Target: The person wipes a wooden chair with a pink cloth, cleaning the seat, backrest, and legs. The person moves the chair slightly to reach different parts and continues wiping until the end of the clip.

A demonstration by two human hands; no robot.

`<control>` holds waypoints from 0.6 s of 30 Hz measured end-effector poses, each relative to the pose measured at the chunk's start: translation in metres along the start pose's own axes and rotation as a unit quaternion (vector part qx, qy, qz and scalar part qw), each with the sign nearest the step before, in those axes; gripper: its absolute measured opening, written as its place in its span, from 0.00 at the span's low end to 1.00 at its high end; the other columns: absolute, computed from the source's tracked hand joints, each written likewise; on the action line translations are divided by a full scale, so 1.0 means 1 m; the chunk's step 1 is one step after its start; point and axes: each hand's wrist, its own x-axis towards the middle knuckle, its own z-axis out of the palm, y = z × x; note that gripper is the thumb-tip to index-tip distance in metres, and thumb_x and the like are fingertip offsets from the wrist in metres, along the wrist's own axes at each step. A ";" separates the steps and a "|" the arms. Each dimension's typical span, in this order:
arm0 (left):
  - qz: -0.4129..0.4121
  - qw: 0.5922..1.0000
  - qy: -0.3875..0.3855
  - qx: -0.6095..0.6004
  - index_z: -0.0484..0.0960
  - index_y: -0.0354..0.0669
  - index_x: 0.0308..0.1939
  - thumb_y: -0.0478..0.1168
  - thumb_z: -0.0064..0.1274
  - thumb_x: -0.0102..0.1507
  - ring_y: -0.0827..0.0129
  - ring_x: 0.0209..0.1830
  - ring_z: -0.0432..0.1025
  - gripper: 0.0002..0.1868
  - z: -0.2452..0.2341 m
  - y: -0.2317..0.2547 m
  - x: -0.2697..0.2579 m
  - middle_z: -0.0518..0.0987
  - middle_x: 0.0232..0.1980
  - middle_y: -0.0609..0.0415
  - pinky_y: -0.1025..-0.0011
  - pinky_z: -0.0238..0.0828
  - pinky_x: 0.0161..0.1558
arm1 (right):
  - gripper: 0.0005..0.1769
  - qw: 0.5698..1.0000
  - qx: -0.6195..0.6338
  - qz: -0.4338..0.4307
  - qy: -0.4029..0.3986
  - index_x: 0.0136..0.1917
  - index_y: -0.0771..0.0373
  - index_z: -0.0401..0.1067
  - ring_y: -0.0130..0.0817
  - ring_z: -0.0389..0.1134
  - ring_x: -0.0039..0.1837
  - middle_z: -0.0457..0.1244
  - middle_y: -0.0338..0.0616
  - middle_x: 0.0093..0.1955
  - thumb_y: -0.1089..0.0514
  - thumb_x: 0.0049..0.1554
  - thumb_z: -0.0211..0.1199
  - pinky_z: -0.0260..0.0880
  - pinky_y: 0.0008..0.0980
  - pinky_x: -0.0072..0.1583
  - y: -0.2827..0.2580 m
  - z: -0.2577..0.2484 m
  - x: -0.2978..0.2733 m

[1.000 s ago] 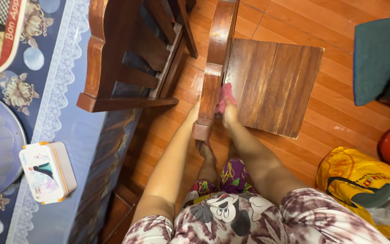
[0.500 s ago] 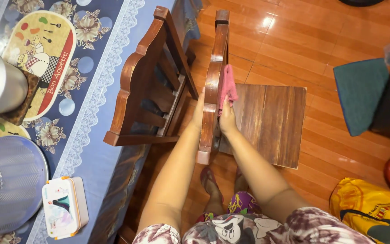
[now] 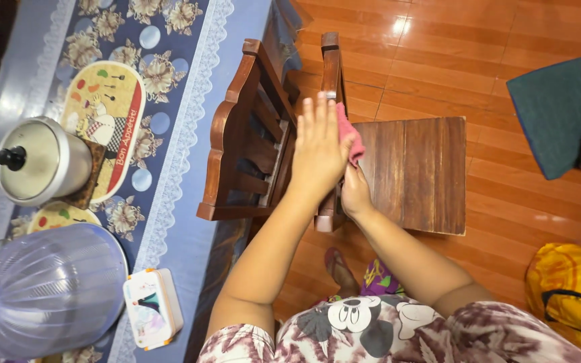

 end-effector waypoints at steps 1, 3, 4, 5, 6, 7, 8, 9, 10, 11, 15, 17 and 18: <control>0.044 0.996 0.011 0.081 0.57 0.29 0.77 0.66 0.47 0.66 0.43 0.84 0.42 0.49 -0.004 0.009 0.003 0.50 0.82 0.35 0.49 0.36 0.80 | 0.30 0.998 -0.054 -0.031 -0.016 0.75 0.68 0.60 0.26 0.63 0.67 0.63 0.38 0.68 0.44 0.71 0.43 0.65 0.27 0.67 0.003 -0.005 0.002; 0.029 0.994 -0.023 0.103 0.56 0.27 0.75 0.68 0.49 0.61 0.42 0.82 0.40 0.54 -0.011 0.020 0.005 0.49 0.80 0.34 0.47 0.35 0.78 | 0.32 0.988 -0.118 0.084 0.046 0.74 0.67 0.62 0.28 0.65 0.54 0.66 0.39 0.59 0.42 0.67 0.47 0.65 0.29 0.53 0.024 -0.018 0.006; 0.019 0.993 -0.039 0.114 0.56 0.26 0.75 0.70 0.49 0.59 0.41 0.82 0.39 0.56 -0.013 0.024 0.007 0.49 0.80 0.33 0.46 0.35 0.77 | 0.33 0.976 -0.150 0.142 0.073 0.73 0.67 0.63 0.29 0.66 0.48 0.67 0.40 0.55 0.41 0.66 0.48 0.66 0.29 0.46 0.035 -0.028 0.012; 0.018 0.987 -0.044 0.156 0.57 0.28 0.76 0.68 0.49 0.60 0.41 0.82 0.39 0.54 -0.013 0.027 0.009 0.50 0.81 0.35 0.47 0.35 0.78 | 0.33 0.975 -0.108 0.173 0.083 0.73 0.65 0.63 0.29 0.64 0.45 0.66 0.40 0.52 0.39 0.66 0.48 0.64 0.29 0.43 0.047 -0.037 0.016; 0.017 0.979 -0.049 0.198 0.57 0.31 0.76 0.67 0.50 0.61 0.42 0.83 0.39 0.53 -0.013 0.030 0.013 0.50 0.82 0.36 0.48 0.35 0.78 | 0.32 0.974 -0.077 0.195 0.091 0.72 0.65 0.63 0.30 0.65 0.45 0.66 0.41 0.52 0.40 0.65 0.48 0.64 0.29 0.43 0.055 -0.049 0.021; 0.015 0.970 -0.056 0.236 0.58 0.33 0.77 0.66 0.50 0.62 0.42 0.83 0.38 0.51 -0.010 0.033 0.015 0.50 0.83 0.38 0.49 0.35 0.79 | 0.31 0.974 -0.058 0.200 0.092 0.71 0.66 0.63 0.30 0.65 0.45 0.66 0.41 0.51 0.41 0.65 0.49 0.64 0.30 0.43 0.064 -0.054 0.030; 0.011 0.960 -0.073 0.270 0.57 0.33 0.77 0.67 0.50 0.61 0.43 0.83 0.38 0.52 -0.008 0.035 0.015 0.49 0.82 0.37 0.49 0.36 0.78 | 0.30 0.974 -0.039 0.205 0.090 0.70 0.66 0.64 0.31 0.65 0.44 0.66 0.42 0.51 0.42 0.65 0.49 0.65 0.30 0.43 0.068 -0.059 0.043; 0.004 0.950 -0.092 0.300 0.57 0.33 0.77 0.67 0.50 0.60 0.43 0.82 0.38 0.53 -0.006 0.040 0.010 0.48 0.82 0.37 0.48 0.36 0.77 | 0.29 0.971 -0.027 0.219 0.091 0.69 0.67 0.64 0.32 0.65 0.44 0.66 0.43 0.51 0.43 0.65 0.50 0.65 0.31 0.43 0.063 -0.068 0.053; -0.002 0.938 -0.112 0.329 0.56 0.33 0.77 0.67 0.50 0.59 0.44 0.82 0.38 0.54 -0.003 0.046 0.005 0.47 0.82 0.36 0.48 0.36 0.76 | 0.28 0.972 -0.014 0.220 0.077 0.68 0.67 0.64 0.32 0.65 0.44 0.66 0.44 0.50 0.44 0.65 0.50 0.65 0.31 0.42 0.054 -0.072 0.069; 0.000 0.940 -0.133 0.313 0.56 0.32 0.76 0.67 0.50 0.60 0.43 0.82 0.38 0.53 0.005 0.055 -0.006 0.47 0.82 0.35 0.48 0.36 0.76 | 0.27 0.972 -0.002 0.227 0.058 0.67 0.68 0.64 0.33 0.65 0.44 0.66 0.44 0.50 0.46 0.65 0.51 0.65 0.31 0.42 0.044 -0.076 0.074; -0.021 0.969 -0.098 0.225 0.57 0.33 0.77 0.67 0.50 0.62 0.42 0.82 0.41 0.52 0.026 0.091 -0.029 0.48 0.81 0.34 0.48 0.38 0.77 | 0.22 0.985 0.000 0.161 -0.067 0.63 0.69 0.66 0.35 0.66 0.44 0.65 0.47 0.49 0.50 0.65 0.52 0.66 0.33 0.42 -0.008 -0.065 0.056; -0.052 0.982 -0.069 0.168 0.57 0.34 0.78 0.68 0.49 0.61 0.41 0.82 0.43 0.53 0.041 0.103 -0.028 0.49 0.81 0.34 0.47 0.41 0.77 | 0.20 0.990 -0.065 0.081 -0.098 0.61 0.70 0.66 0.37 0.66 0.43 0.65 0.49 0.48 0.52 0.65 0.53 0.67 0.34 0.42 -0.017 -0.070 0.038; -0.069 0.985 -0.071 0.140 0.57 0.34 0.78 0.68 0.49 0.61 0.40 0.81 0.44 0.53 0.051 0.108 -0.027 0.49 0.81 0.34 0.46 0.41 0.76 | 0.19 0.989 -0.092 0.050 -0.106 0.60 0.71 0.66 0.37 0.66 0.43 0.65 0.49 0.48 0.53 0.65 0.54 0.67 0.34 0.42 -0.013 -0.077 0.033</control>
